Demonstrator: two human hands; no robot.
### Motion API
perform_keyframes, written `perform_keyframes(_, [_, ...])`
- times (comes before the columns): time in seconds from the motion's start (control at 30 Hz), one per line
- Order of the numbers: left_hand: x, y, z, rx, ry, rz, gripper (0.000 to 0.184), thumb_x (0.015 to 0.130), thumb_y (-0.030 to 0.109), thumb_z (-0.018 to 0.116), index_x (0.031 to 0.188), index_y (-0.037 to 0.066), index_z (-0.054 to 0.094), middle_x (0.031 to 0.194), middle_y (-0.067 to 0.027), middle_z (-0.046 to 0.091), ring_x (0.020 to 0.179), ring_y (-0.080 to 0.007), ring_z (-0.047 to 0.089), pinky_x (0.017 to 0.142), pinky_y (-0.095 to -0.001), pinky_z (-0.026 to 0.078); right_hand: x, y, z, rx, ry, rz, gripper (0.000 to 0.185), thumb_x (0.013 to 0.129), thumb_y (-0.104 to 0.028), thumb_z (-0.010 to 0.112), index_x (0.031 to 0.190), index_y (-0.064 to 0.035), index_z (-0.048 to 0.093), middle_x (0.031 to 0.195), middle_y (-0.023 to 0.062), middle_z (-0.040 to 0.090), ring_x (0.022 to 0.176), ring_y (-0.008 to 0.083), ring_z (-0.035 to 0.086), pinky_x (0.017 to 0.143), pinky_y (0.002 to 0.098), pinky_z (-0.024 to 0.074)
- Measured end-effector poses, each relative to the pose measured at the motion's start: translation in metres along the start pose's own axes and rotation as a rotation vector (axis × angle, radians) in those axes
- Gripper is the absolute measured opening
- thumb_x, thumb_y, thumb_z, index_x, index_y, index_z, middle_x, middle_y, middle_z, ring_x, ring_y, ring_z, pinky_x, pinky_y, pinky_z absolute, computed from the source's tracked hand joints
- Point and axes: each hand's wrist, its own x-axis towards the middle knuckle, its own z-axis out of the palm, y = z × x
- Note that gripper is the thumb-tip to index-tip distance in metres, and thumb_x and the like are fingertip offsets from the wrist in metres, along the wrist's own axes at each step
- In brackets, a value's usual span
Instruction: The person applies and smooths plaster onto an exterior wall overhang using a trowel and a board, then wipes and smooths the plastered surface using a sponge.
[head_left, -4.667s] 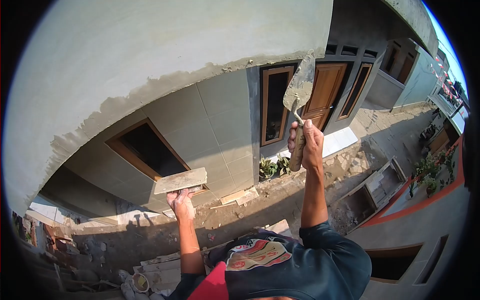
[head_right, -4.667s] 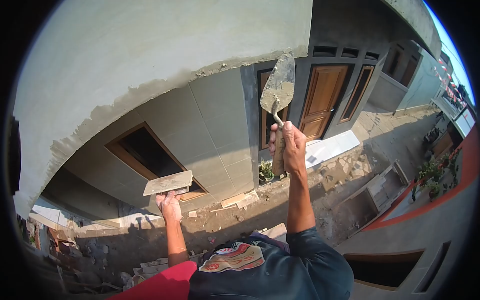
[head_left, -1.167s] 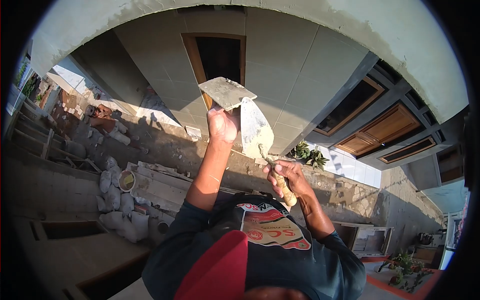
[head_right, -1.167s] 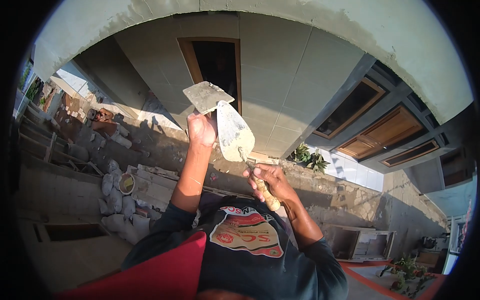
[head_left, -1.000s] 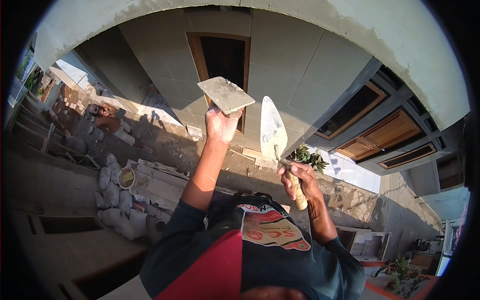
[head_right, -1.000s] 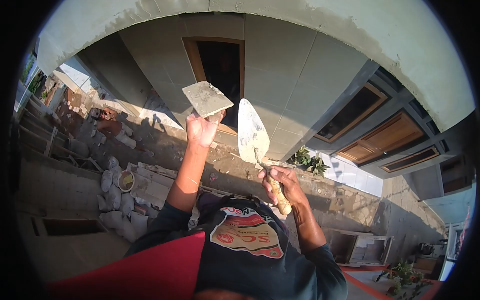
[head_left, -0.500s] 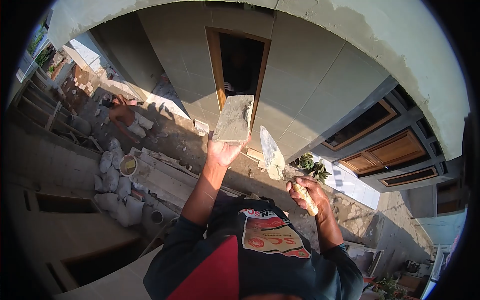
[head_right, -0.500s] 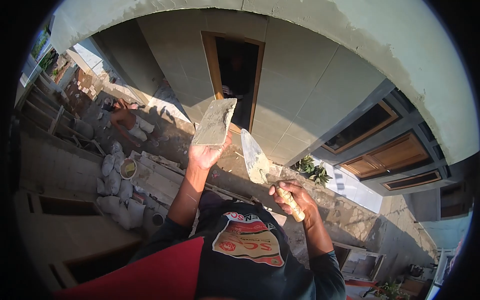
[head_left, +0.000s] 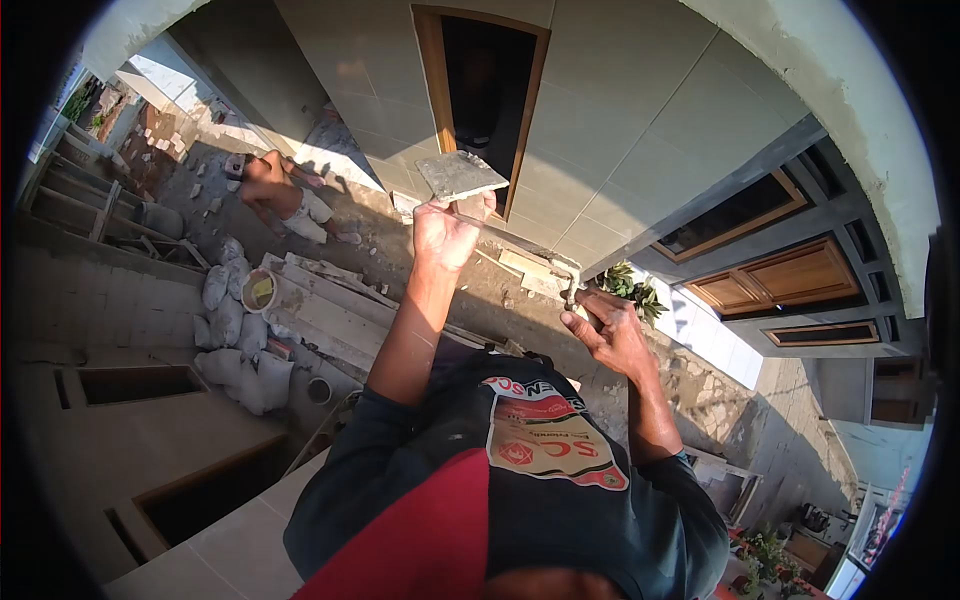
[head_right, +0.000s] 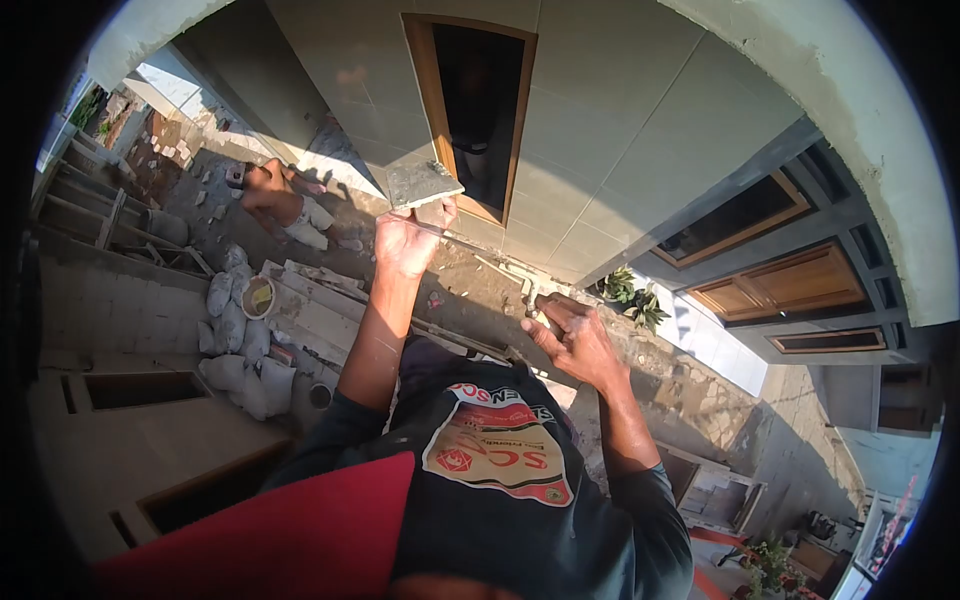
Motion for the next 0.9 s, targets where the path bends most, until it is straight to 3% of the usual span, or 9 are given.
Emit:
perform_keyframes(0.13, [-0.003, -0.002, -0.012, 0.087, -0.062, -0.038, 0.035, 0.079, 0.002, 0.05, 0.113, -0.005, 0.05, 0.111, -0.021, 0.056, 0.1, -0.0352, 0.054, 0.09, -0.0496, 0.045, -0.003, 0.005, 0.012, -0.169, 0.186, -0.132, 0.03, 0.081, -0.023, 0.07, 0.095, 0.0023, 0.065, 0.082, 0.0143, 0.062, 0.066, 0.0294, 0.062, 0.057, 0.0358, 0.0491])
perform_keyframes(0.27, [0.0, 0.001, -0.028, 0.23, -0.072, -0.085, 0.037, 0.082, 0.006, 0.047, 0.116, -0.007, 0.05, 0.114, -0.0229, 0.057, 0.105, -0.0379, 0.055, 0.094, -0.0529, 0.044, 0.0, 0.02, 0.009, -0.292, 0.354, -0.213, 0.025, 0.077, -0.018, 0.072, 0.096, -0.0027, 0.066, 0.082, 0.0087, 0.062, 0.066, 0.026, 0.063, 0.057, 0.0344, 0.0509])
perform_keyframes(0.37, [0.004, -0.006, -0.035, 0.282, 0.02, -0.002, 0.038, 0.084, 0.008, 0.045, 0.119, -0.008, 0.051, 0.12, -0.0242, 0.056, 0.11, -0.0385, 0.054, 0.098, -0.054, 0.041, 0.001, 0.024, 0.006, -0.274, 0.382, -0.198, 0.025, 0.076, -0.017, 0.074, 0.095, -0.0019, 0.068, 0.084, 0.0096, 0.065, 0.068, 0.0248, 0.063, 0.058, 0.0344, 0.0516])
perform_keyframes(0.43, [0.003, -0.004, -0.039, 0.233, -0.055, -0.078, 0.038, 0.086, 0.009, 0.044, 0.12, -0.008, 0.051, 0.124, -0.0251, 0.053, 0.115, -0.0385, 0.052, 0.101, -0.0545, 0.038, -0.003, 0.026, 0.004, -0.306, 0.392, -0.218, 0.027, 0.075, -0.016, 0.074, 0.097, -0.0021, 0.067, 0.085, 0.0095, 0.065, 0.068, 0.0244, 0.063, 0.058, 0.0345, 0.0514])
perform_keyframes(0.53, [0.003, -0.01, -0.029, 0.304, -0.038, -0.084, 0.032, 0.092, 0.009, 0.042, 0.119, -0.004, 0.051, 0.117, -0.0184, 0.059, 0.109, -0.0322, 0.056, 0.098, -0.0493, 0.043, -0.012, 0.031, 0.001, -0.277, 0.39, -0.211, 0.027, 0.076, -0.017, 0.074, 0.098, -0.0019, 0.067, 0.085, 0.0096, 0.065, 0.069, 0.0249, 0.063, 0.058, 0.035, 0.0517])
perform_keyframes(0.63, [-0.005, -0.015, -0.021, 0.293, -0.099, -0.079, 0.034, 0.089, 0.014, 0.045, 0.12, -0.001, 0.053, 0.118, -0.0167, 0.059, 0.11, -0.0312, 0.056, 0.098, -0.0484, 0.043, -0.029, 0.035, -0.004, -0.238, 0.274, -0.022, 0.021, 0.08, -0.02, 0.07, 0.091, -0.002, 0.067, 0.07, 0.0077, 0.056, 0.062, 0.0186, 0.059, 0.051, 0.0274, 0.0445])
perform_keyframes(0.7, [-0.005, -0.011, -0.03, 0.32, -0.148, -0.21, 0.039, 0.089, 0.021, 0.043, 0.122, 0.002, 0.053, 0.123, -0.0154, 0.057, 0.114, -0.0327, 0.054, 0.101, -0.0505, 0.039, -0.03, 0.033, -0.012, -0.135, 0.315, -0.041, 0.026, 0.087, -0.024, 0.064, 0.093, 0.0009, 0.066, 0.067, 0.0057, 0.054, 0.056, 0.0143, 0.055, 0.049, 0.0248, 0.0406])
perform_keyframes(0.77, [-0.007, -0.015, -0.038, 0.248, -0.202, -0.291, 0.045, 0.088, 0.027, 0.046, 0.125, 0.002, 0.052, 0.126, -0.0162, 0.056, 0.115, -0.0325, 0.054, 0.101, -0.0519, 0.039, -0.033, 0.029, -0.017, 0.825, 0.155, 0.22, 0.033, 0.091, -0.028, 0.058, 0.093, 0.0047, 0.063, 0.066, 0.0047, 0.054, 0.05, 0.0128, 0.052, 0.048, 0.0242, 0.041])
perform_keyframes(0.9, [-0.009, -0.037, -0.043, 0.23, -0.25, -0.424, 0.055, 0.084, 0.033, 0.051, 0.131, 0.003, 0.048, 0.131, -0.0162, 0.052, 0.119, -0.0342, 0.051, 0.103, -0.052, 0.037, -0.031, 0.039, -0.018, 1.481, -0.063, 0.322, 0.042, 0.092, -0.032, 0.055, 0.092, 0.0098, 0.059, 0.061, 0.0097, 0.051, 0.036, 0.0136, 0.045, 0.031, 0.0255, 0.0354])
